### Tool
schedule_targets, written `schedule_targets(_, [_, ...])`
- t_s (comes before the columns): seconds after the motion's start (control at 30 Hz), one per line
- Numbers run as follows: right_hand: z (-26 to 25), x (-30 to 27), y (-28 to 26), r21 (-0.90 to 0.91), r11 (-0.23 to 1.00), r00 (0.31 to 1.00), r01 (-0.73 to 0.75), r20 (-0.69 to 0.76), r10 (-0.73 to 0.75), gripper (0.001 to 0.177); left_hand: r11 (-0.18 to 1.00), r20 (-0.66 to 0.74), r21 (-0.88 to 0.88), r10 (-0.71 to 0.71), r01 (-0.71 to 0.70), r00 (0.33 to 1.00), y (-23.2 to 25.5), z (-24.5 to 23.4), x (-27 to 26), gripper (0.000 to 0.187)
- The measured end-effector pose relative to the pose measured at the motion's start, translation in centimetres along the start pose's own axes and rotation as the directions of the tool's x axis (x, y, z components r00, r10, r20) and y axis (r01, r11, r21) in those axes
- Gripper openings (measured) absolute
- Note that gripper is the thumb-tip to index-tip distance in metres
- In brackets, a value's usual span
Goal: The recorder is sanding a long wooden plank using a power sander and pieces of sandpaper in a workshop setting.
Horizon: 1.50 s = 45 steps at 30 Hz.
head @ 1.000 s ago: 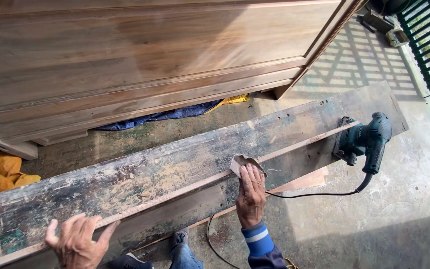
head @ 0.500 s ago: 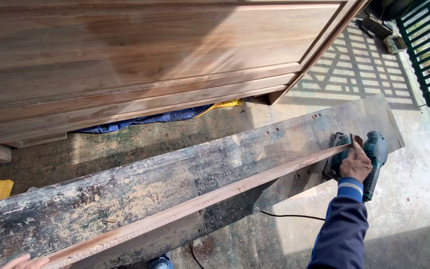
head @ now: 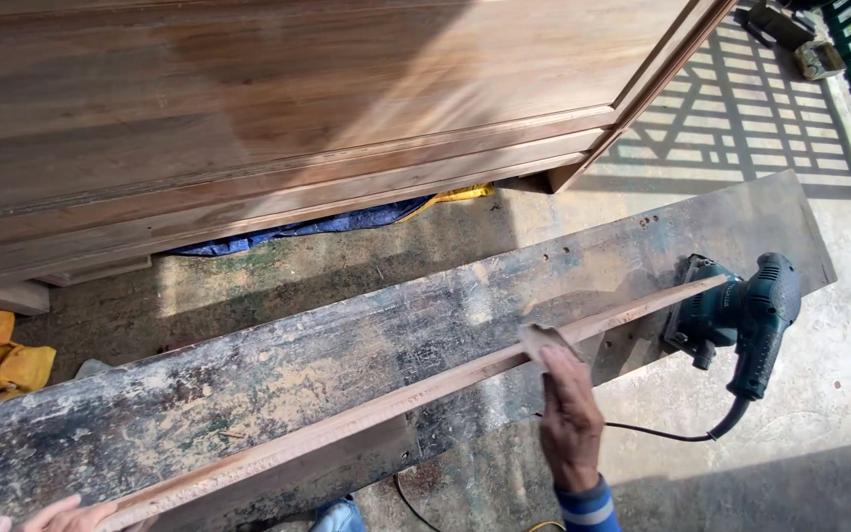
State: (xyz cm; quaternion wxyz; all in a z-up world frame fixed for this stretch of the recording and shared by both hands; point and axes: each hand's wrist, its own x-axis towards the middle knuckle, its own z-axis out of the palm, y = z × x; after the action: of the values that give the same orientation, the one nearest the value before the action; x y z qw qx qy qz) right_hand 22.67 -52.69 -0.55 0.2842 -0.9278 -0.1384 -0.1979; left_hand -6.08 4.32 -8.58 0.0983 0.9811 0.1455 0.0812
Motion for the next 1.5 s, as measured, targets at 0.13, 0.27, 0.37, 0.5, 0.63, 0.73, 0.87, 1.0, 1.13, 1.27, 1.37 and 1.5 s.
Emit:
schedule_targets(0.13, [-1.7,-0.3,-1.4,-0.01,0.977,0.976,-0.215,0.034,0.215,0.034,0.999,-0.031,-0.009,-0.048,0.047,0.998,5.8,-3.5,3.2,0.046])
schedule_targets(0.27, [2.3,-3.3,-11.7,0.036,0.999,0.999,0.015,0.037,-0.017,0.035,0.997,-0.115,-0.075,-0.019,0.011,0.993,9.1,-7.0,4.1,0.039])
schedule_targets(0.37, [5.7,-6.0,-20.8,0.088,0.983,0.972,0.162,0.156,-0.175,0.039,0.993,-0.153,-0.113,0.011,-0.029,0.988,9.1,-6.8,3.9,0.039])
schedule_targets(0.5, [7.4,-8.9,-28.2,0.197,0.941,0.915,0.275,0.248,-0.319,0.041,0.994,-0.161,-0.105,0.018,-0.035,0.987,9.0,-6.1,2.5,0.038])
schedule_targets(0.63, [8.0,-8.6,-24.5,0.109,0.962,0.95,0.25,0.163,-0.265,0.038,0.973,-0.235,-0.212,0.043,-0.094,0.971,9.3,-5.2,3.2,0.042])
schedule_targets(0.73, [10.4,-9.6,-23.3,-0.008,0.979,0.974,0.202,0.107,-0.2,0.032,0.961,-0.258,-0.263,0.016,-0.086,0.966,9.5,-4.0,2.6,0.041])
schedule_targets(0.87, [15.2,-11.0,-28.9,0.08,0.913,0.895,0.401,0.177,-0.409,0.035,0.946,-0.104,-0.323,0.007,-0.04,0.995,10.0,-2.0,2.1,0.036])
schedule_targets(1.0, [21.2,-9.3,-27.4,0.173,0.836,0.84,0.521,0.072,-0.538,0.026,0.99,-0.127,-0.13,0.04,-0.057,0.991,8.2,-2.5,2.3,0.035])
schedule_targets(1.13, [30.3,-7.7,-14.6,0.307,0.767,0.801,0.563,0.026,-0.598,0.023,0.952,-0.481,-0.304,-0.137,-0.019,0.866,-0.4,-10.1,2.0,0.079])
schedule_targets(1.27, [35.0,-5.1,-9.3,0.363,0.809,0.845,0.463,0.094,-0.526,0.02,0.434,-0.361,-0.869,-0.884,0.236,0.298,-18.7,-12.8,-2.5,0.096])
schedule_targets(1.37, [35.3,-2.3,-9.1,0.336,0.843,0.857,0.421,0.156,-0.49,0.018,0.185,-0.087,-0.893,-0.965,0.41,0.247,-30.6,-13.4,-8.4,0.115])
schedule_targets(1.5, [34.4,-0.3,-11.4,0.28,0.895,0.878,0.348,0.239,-0.416,0.015,0.169,0.026,-0.895,-0.904,0.414,0.426,-41.6,-6.0,-11.2,0.125])
